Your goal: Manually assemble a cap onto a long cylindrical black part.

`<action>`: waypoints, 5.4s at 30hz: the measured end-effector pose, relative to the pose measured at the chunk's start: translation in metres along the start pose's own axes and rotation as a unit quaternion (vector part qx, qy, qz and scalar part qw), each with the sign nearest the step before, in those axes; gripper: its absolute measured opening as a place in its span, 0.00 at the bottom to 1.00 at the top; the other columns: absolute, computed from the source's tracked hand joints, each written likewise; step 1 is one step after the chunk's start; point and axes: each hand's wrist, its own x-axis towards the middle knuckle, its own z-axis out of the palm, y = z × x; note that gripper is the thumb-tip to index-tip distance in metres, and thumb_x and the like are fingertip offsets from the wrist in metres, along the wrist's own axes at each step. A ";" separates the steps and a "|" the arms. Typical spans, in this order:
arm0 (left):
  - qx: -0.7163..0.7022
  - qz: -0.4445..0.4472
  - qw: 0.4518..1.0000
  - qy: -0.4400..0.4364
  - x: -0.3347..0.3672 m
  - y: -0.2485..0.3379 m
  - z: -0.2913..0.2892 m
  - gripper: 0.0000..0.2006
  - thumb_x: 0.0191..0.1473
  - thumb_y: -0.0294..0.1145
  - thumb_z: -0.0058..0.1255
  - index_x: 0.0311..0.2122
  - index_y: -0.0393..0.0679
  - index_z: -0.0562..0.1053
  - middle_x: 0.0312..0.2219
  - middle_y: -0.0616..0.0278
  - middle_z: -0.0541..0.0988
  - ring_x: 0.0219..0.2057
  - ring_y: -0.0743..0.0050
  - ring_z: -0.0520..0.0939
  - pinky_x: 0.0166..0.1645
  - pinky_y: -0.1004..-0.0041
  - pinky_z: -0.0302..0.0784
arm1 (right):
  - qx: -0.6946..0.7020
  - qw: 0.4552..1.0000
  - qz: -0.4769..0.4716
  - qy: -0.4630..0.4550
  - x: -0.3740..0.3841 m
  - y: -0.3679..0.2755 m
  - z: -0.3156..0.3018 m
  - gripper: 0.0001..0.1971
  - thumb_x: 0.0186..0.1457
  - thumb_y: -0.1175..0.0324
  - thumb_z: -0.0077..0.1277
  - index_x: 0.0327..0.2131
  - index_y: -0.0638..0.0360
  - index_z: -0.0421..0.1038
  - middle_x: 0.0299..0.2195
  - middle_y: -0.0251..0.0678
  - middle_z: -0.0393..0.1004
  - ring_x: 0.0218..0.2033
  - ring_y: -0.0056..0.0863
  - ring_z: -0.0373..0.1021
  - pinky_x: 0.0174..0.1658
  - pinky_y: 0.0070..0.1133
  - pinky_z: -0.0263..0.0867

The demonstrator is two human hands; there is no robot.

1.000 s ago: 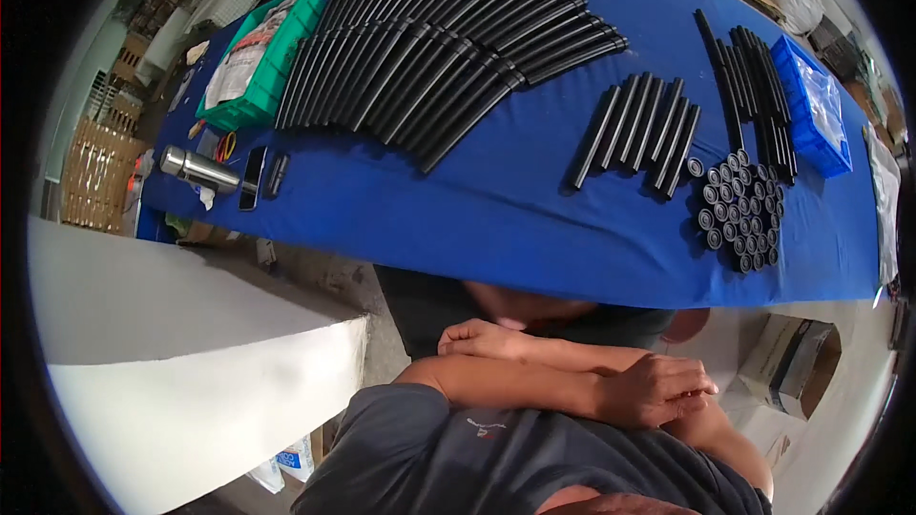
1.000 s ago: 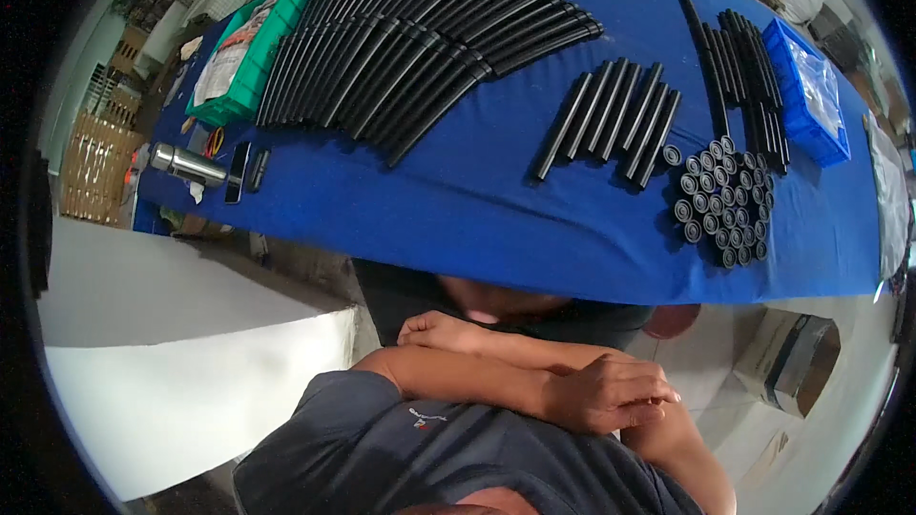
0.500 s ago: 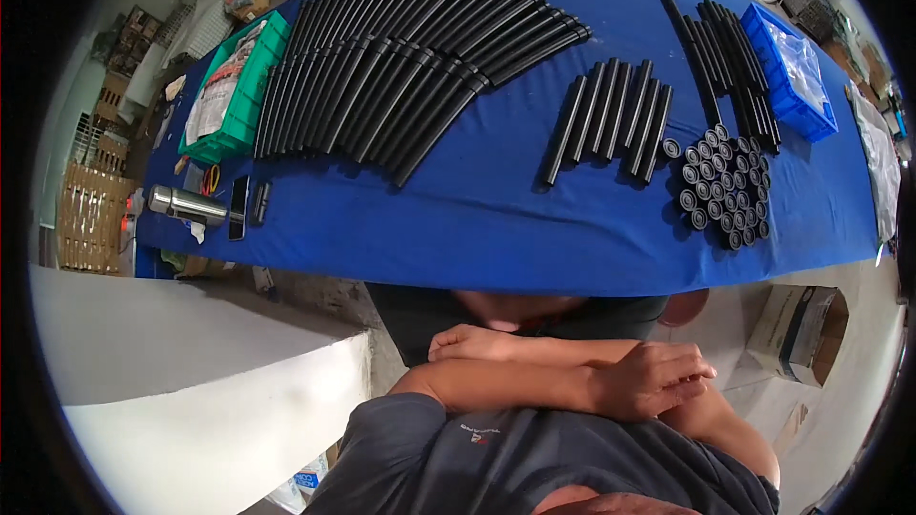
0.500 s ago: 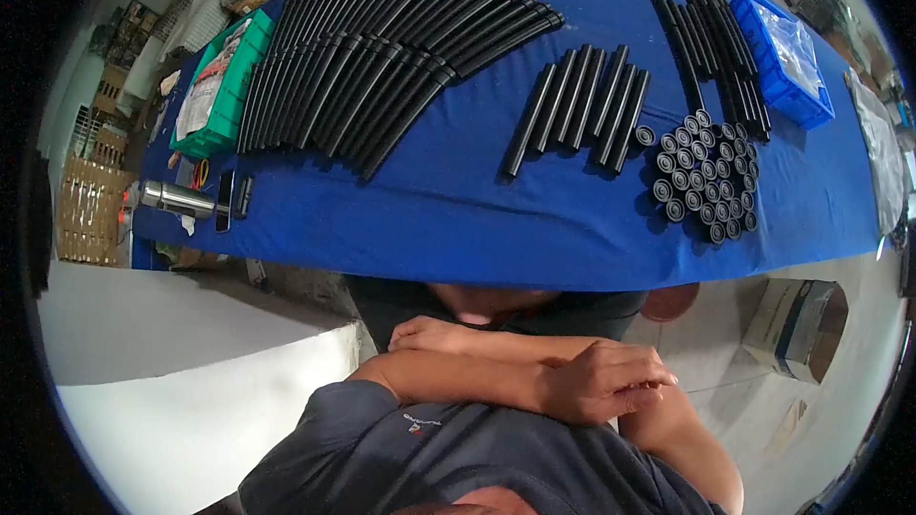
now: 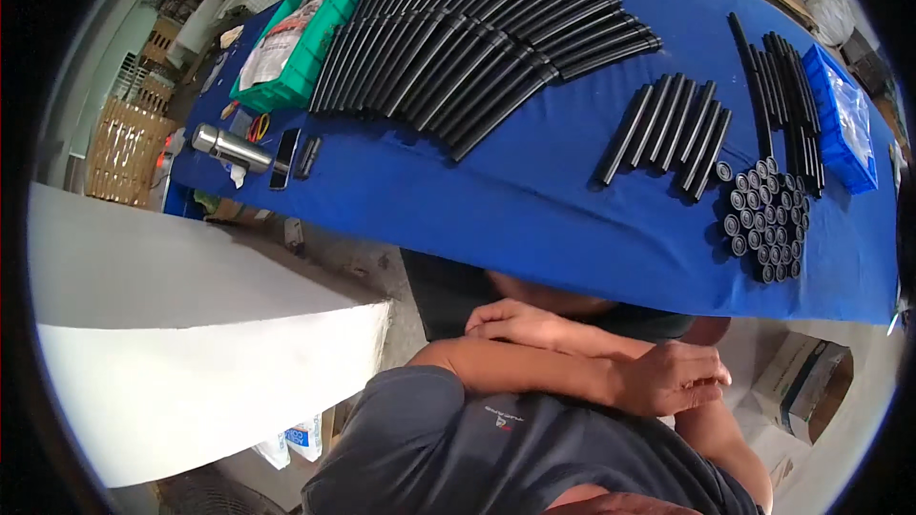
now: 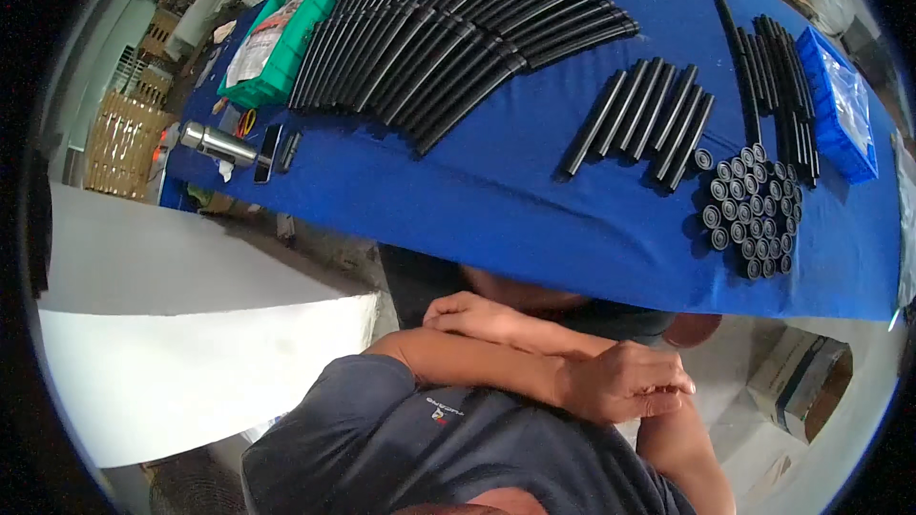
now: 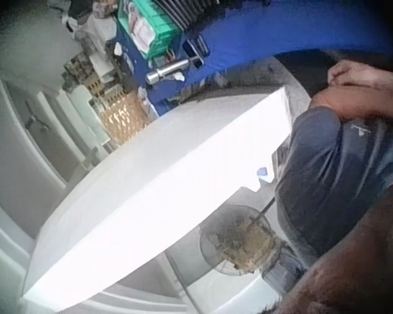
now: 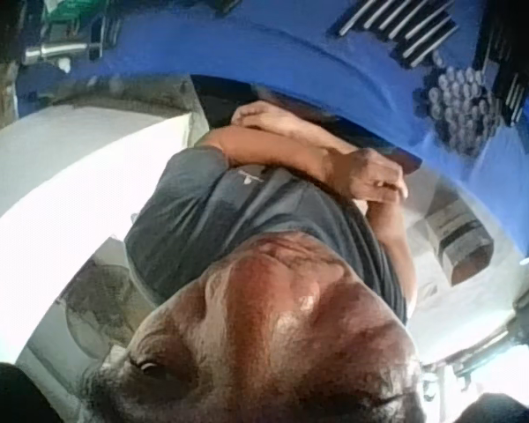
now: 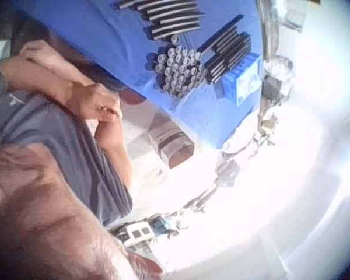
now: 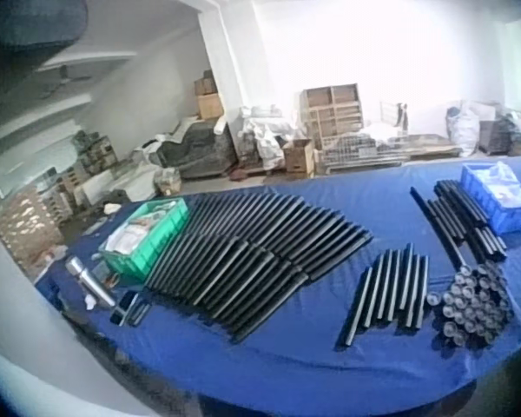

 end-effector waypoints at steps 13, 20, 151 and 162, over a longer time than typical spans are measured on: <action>0.076 0.150 0.986 -0.003 0.030 -0.002 -0.028 0.09 0.55 0.28 0.55 0.40 0.37 0.74 0.30 0.53 0.76 0.30 0.54 0.79 0.34 0.64 0.75 | 0.030 0.992 -0.007 -0.125 -0.003 -0.001 -0.043 0.12 0.60 0.65 0.54 0.44 0.62 0.73 0.33 0.32 0.77 0.34 0.17 0.73 0.35 0.16 0.69; 0.286 -0.060 0.952 0.092 0.049 0.014 -0.139 0.07 0.56 0.21 0.53 0.40 0.36 0.76 0.34 0.60 0.80 0.33 0.77 0.80 0.38 0.77 0.76 | -0.138 0.966 -0.002 -0.219 -0.073 -0.051 -0.101 0.15 0.57 0.65 0.56 0.45 0.64 0.74 0.33 0.35 0.78 0.30 0.19 0.74 0.27 0.16 0.70; 0.123 -0.495 0.848 0.142 -0.023 0.014 -0.195 0.33 0.44 0.31 0.69 0.55 0.33 0.70 0.42 0.55 0.79 0.38 0.67 0.82 0.43 0.71 0.79 | -0.071 0.969 -0.221 -0.089 -0.099 -0.076 -0.178 0.22 0.55 0.73 0.57 0.54 0.59 0.72 0.29 0.31 0.76 0.26 0.18 0.69 0.29 0.19 0.68; 0.086 -0.446 0.881 0.130 -0.026 0.013 -0.201 0.28 0.52 0.37 0.64 0.53 0.30 0.72 0.43 0.55 0.76 0.40 0.66 0.78 0.46 0.69 0.74 | -0.068 0.969 -0.224 -0.077 -0.101 -0.077 -0.178 0.22 0.53 0.72 0.59 0.53 0.61 0.73 0.31 0.32 0.77 0.26 0.19 0.70 0.30 0.19 0.68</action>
